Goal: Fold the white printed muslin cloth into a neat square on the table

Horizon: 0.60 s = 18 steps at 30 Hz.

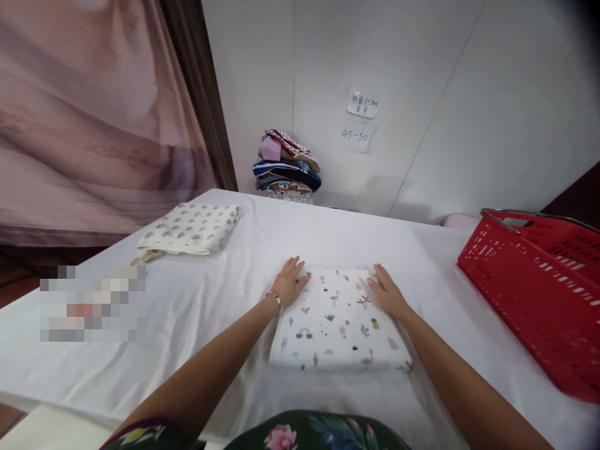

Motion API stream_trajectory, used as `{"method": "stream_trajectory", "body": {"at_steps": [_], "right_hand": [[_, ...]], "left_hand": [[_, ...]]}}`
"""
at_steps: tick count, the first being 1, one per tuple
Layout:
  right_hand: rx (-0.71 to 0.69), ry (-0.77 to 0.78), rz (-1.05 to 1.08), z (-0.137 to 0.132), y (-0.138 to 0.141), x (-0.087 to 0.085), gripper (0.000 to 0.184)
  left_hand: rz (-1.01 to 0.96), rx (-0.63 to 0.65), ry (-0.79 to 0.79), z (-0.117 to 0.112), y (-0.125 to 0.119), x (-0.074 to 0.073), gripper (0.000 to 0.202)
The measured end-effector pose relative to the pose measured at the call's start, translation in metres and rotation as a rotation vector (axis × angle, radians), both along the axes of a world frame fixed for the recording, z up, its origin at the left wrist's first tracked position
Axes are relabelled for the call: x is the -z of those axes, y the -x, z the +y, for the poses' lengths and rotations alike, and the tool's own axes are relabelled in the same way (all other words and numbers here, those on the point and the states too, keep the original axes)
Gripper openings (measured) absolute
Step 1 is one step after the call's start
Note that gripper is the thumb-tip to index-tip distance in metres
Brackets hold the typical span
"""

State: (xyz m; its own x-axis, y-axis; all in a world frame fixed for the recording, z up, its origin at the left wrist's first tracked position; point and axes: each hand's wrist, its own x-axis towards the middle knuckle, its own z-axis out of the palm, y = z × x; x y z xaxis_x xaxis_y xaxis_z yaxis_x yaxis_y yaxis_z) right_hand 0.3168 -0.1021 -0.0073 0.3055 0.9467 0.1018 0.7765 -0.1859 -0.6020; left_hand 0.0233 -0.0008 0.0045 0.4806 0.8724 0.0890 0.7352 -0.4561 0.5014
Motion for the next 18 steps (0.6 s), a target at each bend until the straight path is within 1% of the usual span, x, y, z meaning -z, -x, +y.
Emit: {"method": "stream_trajectory", "body": {"at_steps": [2,4,7,10,12,14,16,18], "right_hand": [[0.125,0.005,0.134,-0.016,-0.004,0.006,0.061],[0.177,0.044,0.214,-0.033,-0.005,0.008,0.064],[0.179,0.112,0.229,-0.054,-0.001,0.007,0.07],[0.151,0.153,0.166,-0.063,0.006,0.003,0.075],[0.14,0.163,0.151,-0.061,0.007,0.002,0.075],[0.133,0.176,0.183,-0.053,0.003,-0.001,0.073],[0.108,0.158,0.212,-0.039,-0.007,-0.006,0.072],[0.06,0.088,0.207,-0.02,-0.021,-0.014,0.074]], "left_hand": [[-0.032,-0.103,0.041,0.004,0.005,-0.002,0.055],[-0.016,-0.171,0.127,0.01,0.008,-0.005,0.056],[0.046,-0.191,0.204,0.02,0.007,-0.012,0.05],[0.072,-0.19,0.22,0.029,0.003,-0.016,0.04],[0.073,-0.197,0.224,0.031,0.003,-0.017,0.037],[0.071,-0.219,0.231,0.03,0.005,-0.016,0.037],[0.063,-0.255,0.257,0.025,0.009,-0.015,0.036],[0.043,-0.282,0.293,0.019,0.012,-0.013,0.033]]}}
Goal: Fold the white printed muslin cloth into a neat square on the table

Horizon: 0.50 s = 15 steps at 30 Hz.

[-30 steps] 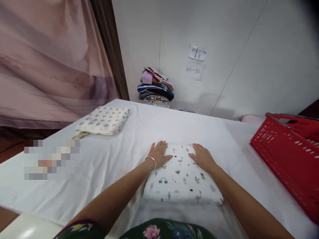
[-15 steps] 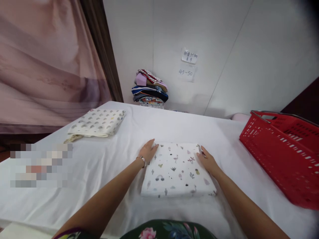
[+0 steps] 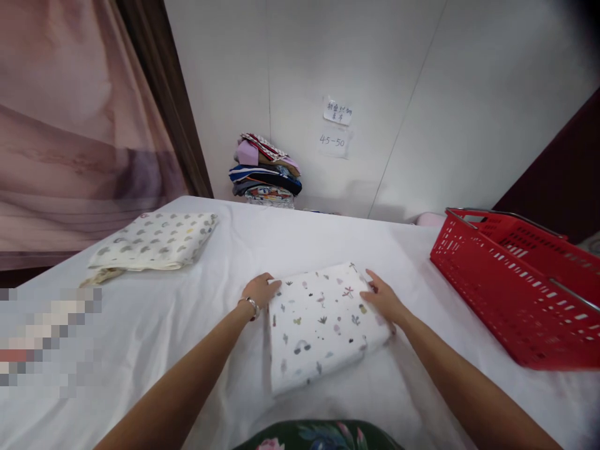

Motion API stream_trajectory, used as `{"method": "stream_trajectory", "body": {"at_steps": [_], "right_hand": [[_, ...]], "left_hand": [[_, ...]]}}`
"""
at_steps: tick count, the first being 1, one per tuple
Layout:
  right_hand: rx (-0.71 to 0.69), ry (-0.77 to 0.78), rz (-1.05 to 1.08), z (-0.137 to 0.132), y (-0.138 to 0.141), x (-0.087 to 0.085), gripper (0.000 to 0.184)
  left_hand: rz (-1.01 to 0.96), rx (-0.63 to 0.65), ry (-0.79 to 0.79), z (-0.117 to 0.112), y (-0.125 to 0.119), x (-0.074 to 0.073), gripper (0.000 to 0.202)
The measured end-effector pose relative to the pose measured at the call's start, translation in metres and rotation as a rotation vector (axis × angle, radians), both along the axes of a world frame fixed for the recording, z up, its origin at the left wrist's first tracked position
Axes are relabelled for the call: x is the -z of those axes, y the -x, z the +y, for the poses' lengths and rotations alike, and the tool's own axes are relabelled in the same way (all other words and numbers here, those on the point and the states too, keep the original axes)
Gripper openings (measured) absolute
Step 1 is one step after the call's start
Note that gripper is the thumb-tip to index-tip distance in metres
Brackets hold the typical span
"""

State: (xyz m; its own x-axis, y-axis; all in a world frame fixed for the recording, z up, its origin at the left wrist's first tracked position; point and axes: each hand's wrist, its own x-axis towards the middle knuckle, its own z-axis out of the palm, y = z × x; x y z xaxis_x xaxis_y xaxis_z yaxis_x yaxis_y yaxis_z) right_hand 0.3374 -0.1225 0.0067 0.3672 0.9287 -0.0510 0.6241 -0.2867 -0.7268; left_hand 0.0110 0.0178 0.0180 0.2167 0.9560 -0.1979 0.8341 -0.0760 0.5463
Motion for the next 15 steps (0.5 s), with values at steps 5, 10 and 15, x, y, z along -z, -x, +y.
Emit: {"method": "stream_trajectory", "body": {"at_steps": [5,10,15], "right_hand": [[-0.102,0.039,-0.305,0.048,-0.025,-0.014,0.065],[-0.173,0.024,-0.499,0.059,-0.005,-0.015,0.044],[-0.322,-0.082,-0.624,0.055,0.057,-0.008,0.047]], "left_hand": [[-0.056,0.01,-0.011,-0.019,0.002,0.001,0.028],[-0.096,-0.023,-0.037,-0.028,0.0,0.004,0.031],[-0.088,-0.016,-0.167,-0.032,-0.001,0.015,0.035]]}}
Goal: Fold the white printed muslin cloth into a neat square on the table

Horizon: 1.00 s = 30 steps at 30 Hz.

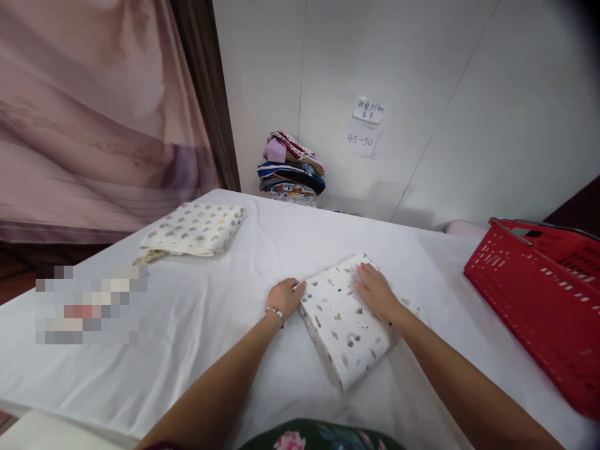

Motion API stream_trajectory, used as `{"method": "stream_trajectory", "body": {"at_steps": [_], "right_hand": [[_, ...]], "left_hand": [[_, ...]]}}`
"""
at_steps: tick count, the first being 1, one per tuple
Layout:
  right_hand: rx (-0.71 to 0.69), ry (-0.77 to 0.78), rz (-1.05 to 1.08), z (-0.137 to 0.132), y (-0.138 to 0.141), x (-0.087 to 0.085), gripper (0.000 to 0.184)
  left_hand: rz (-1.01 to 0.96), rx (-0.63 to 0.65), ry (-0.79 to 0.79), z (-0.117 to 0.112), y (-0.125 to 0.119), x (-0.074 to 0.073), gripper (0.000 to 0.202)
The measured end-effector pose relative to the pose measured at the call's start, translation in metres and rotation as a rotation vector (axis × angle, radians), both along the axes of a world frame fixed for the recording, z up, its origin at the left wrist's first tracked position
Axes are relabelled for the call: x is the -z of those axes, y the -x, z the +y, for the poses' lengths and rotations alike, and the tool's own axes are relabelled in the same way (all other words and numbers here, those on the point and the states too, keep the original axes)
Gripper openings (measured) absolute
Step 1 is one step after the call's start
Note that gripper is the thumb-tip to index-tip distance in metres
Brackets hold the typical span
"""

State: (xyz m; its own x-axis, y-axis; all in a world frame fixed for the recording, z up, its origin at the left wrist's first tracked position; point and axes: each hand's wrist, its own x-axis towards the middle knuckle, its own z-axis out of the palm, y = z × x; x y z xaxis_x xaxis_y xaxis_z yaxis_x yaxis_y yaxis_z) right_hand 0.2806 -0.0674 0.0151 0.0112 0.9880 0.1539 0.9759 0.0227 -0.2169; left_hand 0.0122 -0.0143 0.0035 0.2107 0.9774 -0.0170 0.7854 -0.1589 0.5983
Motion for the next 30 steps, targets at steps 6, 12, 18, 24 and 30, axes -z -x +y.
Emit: {"method": "stream_trajectory", "body": {"at_steps": [6,12,18,24,30], "right_hand": [[0.022,0.112,-0.058,0.022,0.046,0.018,0.055],[0.022,0.203,-0.044,0.026,0.044,0.008,0.06],[-0.073,0.151,-0.068,0.032,0.062,0.007,0.064],[-0.064,0.218,-0.017,0.033,0.065,0.012,0.065],[-0.143,0.196,0.045,0.005,0.087,0.008,0.065]], "left_hand": [[0.028,0.023,-0.04,0.003,0.003,0.007,0.039],[0.05,0.056,-0.07,0.005,0.005,0.008,0.039],[0.017,0.069,-0.081,0.006,0.005,0.012,0.043],[0.012,0.05,0.011,0.01,0.006,0.01,0.049],[-0.063,0.07,0.051,0.014,0.011,0.01,0.054]]}}
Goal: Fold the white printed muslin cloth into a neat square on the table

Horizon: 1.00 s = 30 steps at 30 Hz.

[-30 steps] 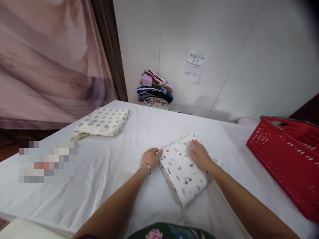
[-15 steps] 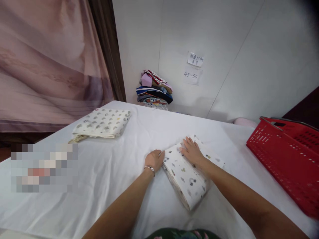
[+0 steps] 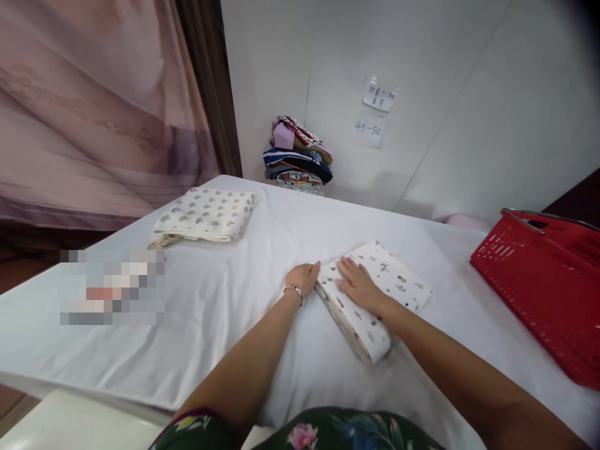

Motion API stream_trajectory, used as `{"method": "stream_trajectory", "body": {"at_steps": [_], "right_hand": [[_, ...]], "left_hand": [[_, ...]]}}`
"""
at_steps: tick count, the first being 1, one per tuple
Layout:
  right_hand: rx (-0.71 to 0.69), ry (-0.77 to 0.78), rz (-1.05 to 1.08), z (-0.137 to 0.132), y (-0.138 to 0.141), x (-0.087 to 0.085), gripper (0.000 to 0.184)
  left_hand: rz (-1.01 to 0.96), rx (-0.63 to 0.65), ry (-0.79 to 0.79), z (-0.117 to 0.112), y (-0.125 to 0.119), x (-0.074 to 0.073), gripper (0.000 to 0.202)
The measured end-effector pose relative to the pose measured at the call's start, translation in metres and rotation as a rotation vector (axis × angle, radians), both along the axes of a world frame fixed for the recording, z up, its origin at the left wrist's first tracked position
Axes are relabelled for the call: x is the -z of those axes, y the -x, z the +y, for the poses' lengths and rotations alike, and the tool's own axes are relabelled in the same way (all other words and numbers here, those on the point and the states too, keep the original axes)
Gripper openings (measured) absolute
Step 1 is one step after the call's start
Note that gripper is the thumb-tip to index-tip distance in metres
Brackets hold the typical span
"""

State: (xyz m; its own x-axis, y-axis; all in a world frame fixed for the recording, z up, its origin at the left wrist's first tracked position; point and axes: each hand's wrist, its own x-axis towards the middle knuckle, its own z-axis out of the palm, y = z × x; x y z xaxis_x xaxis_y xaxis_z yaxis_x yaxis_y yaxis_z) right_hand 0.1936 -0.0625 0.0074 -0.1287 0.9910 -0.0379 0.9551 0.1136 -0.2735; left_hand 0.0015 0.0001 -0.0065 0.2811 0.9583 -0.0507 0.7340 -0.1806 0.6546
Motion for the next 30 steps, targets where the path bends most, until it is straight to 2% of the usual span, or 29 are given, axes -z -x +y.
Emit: {"method": "stream_trajectory", "body": {"at_steps": [3,6,8,10,12,14,20,24,27,30], "right_hand": [[-0.04,0.019,0.006,-0.009,0.011,0.001,0.064],[0.004,0.009,0.074,-0.013,0.015,-0.002,0.058],[-0.009,-0.074,0.134,-0.018,0.019,-0.006,0.051],[-0.046,-0.195,0.202,-0.025,0.025,-0.01,0.041],[-0.066,-0.284,0.258,-0.032,0.034,-0.014,0.031],[-0.059,-0.306,0.266,-0.036,0.043,-0.018,0.026],[0.042,-0.145,0.029,-0.025,0.064,-0.027,0.035],[0.065,-0.109,-0.061,-0.012,0.07,-0.024,0.029],[0.056,-0.127,-0.004,-0.006,0.069,-0.02,0.019],[0.062,-0.19,0.147,-0.004,0.065,-0.017,0.019]], "left_hand": [[-0.047,0.005,0.004,0.001,0.003,0.001,0.057],[-0.25,-0.026,0.046,0.003,0.006,0.004,0.055],[-0.415,-0.038,0.076,0.006,0.008,0.008,0.05],[-0.5,-0.025,0.091,0.009,0.01,0.012,0.046],[-0.533,0.007,0.102,0.012,0.011,0.016,0.04],[-0.567,0.046,0.119,0.015,0.013,0.017,0.033],[-0.629,0.105,0.176,0.014,0.019,0.011,0.022],[-0.618,0.109,0.187,0.012,0.022,0.006,0.02],[-0.613,0.105,0.193,0.013,0.022,0.008,0.019],[-0.613,0.108,0.196,0.015,0.021,0.01,0.019]]}}
